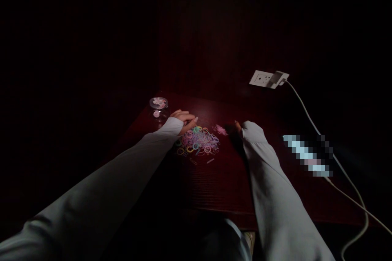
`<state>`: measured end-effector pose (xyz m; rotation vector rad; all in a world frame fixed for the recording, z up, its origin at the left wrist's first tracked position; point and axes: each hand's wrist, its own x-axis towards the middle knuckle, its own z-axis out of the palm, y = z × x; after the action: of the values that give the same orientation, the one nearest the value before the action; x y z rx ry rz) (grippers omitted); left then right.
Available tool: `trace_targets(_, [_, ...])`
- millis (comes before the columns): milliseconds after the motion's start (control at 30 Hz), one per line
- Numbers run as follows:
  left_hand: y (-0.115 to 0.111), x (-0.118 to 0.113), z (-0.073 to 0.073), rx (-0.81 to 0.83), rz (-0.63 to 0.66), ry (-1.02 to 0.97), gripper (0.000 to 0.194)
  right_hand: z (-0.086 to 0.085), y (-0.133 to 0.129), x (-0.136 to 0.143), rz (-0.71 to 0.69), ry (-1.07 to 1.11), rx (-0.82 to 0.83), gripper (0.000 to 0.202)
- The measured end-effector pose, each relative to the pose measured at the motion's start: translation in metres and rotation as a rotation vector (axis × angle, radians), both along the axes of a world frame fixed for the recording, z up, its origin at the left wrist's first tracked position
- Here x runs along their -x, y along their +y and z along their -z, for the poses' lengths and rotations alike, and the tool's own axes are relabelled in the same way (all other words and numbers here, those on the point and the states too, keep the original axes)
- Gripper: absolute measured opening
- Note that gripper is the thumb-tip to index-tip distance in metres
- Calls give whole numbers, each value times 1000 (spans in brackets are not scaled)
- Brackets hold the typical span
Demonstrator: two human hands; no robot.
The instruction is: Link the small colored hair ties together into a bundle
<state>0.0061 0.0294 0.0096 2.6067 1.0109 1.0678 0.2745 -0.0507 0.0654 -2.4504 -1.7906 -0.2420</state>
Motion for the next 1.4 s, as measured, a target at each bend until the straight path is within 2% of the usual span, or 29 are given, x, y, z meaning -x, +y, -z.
trace_targets(133, [0,0,0,-16,14,-9,45,7,3,-1,-35,27,-50,47])
trace_targets(267, [-1,0,-1,-21,28,-18,44,3,4,-1,-41,42,-57,50])
trace_targets(433, [0,-1,-1,-16,21,-10,46,-9,0,1,58,-8,7,46])
trace_targets(600, [1,-1,1,-15,36,-8,46,-11,-6,4,32,-22,90,44])
trace_targets(1000, [1,0,2,-23,39,-5,45,14,10,-1,-17,107,-27,46])
trace_targets(1267, [0,0,1,-5,47,-8,50,-1,3,1,-25,119,-45,47])
trace_targets(1400, [0,0,1,-14,47,-12,50,1,2,-4,-58,98,-12,42])
